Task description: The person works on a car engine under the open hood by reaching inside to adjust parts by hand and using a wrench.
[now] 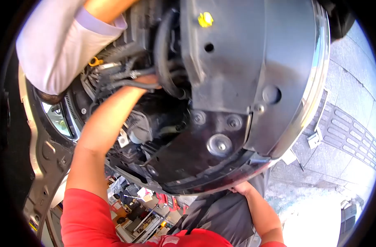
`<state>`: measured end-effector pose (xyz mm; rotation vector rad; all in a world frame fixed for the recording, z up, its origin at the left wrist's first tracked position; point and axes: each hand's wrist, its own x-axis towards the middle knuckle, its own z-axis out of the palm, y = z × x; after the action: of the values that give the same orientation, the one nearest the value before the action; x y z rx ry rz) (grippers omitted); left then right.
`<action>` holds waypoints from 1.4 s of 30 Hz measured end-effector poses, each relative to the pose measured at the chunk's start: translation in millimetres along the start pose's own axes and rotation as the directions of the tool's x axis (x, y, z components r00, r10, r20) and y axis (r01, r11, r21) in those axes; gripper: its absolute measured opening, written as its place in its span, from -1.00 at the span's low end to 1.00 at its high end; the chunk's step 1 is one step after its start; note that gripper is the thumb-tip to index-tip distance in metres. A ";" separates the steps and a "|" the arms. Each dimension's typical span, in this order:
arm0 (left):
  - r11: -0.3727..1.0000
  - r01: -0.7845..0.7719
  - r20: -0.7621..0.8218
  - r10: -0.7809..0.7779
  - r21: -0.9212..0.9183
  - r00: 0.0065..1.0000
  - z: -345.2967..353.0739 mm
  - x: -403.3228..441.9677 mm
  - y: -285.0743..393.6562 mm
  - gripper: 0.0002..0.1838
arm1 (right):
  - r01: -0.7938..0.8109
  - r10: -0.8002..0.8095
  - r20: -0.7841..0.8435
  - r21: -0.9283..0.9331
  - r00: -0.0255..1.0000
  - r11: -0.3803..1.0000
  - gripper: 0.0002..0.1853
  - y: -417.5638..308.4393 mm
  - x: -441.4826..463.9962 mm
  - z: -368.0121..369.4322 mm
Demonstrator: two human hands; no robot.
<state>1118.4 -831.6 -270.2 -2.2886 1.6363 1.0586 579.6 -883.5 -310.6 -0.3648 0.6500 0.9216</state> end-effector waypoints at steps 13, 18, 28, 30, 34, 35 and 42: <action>0.906 0.401 0.058 -0.397 -0.134 0.916 -71.5 -105.3 71.6 -0.37 | -0.004 -0.010 0.082 0.172 0.997 0.985 -0.89 64.2 12.3 -13.5; 0.751 0.279 -0.044 -0.379 -0.599 0.924 -51.4 -117.3 59.7 -0.25 | -0.002 0.003 -0.026 0.030 1.000 1.000 -0.86 76.7 14.7 -3.5; 0.689 0.262 -0.034 -0.384 -0.676 0.923 -51.0 -122.5 15.7 -0.22 | 0.049 -0.050 -0.072 -0.018 0.996 0.999 -0.82 65.2 12.7 3.8; 0.695 0.263 -0.046 -0.392 -0.669 0.919 -49.6 -117.7 8.2 -0.21 | 0.041 -0.036 -0.104 0.041 0.994 0.998 -0.84 70.6 13.7 0.6; 0.707 0.283 -0.065 -0.422 -0.648 0.904 -46.2 -110.5 0.7 -0.17 | 0.049 -0.042 -0.115 0.057 0.993 0.997 -0.90 66.4 16.7 -2.3; 0.714 0.292 -0.071 -0.431 -0.636 0.900 -46.6 -109.6 -0.3 -0.16 | 0.054 -0.049 -0.110 0.051 0.993 0.997 -0.91 65.8 16.8 -4.9; 0.722 0.324 -0.177 -0.524 -0.612 0.833 -43.5 -99.1 29.9 -0.21 | 0.075 -0.072 -0.090 0.025 0.993 0.997 -0.93 60.0 23.5 -5.7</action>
<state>1096.1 -787.6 -169.3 -3.1798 0.8058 1.1781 538.3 -838.4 -331.5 -0.4034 0.7262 0.8289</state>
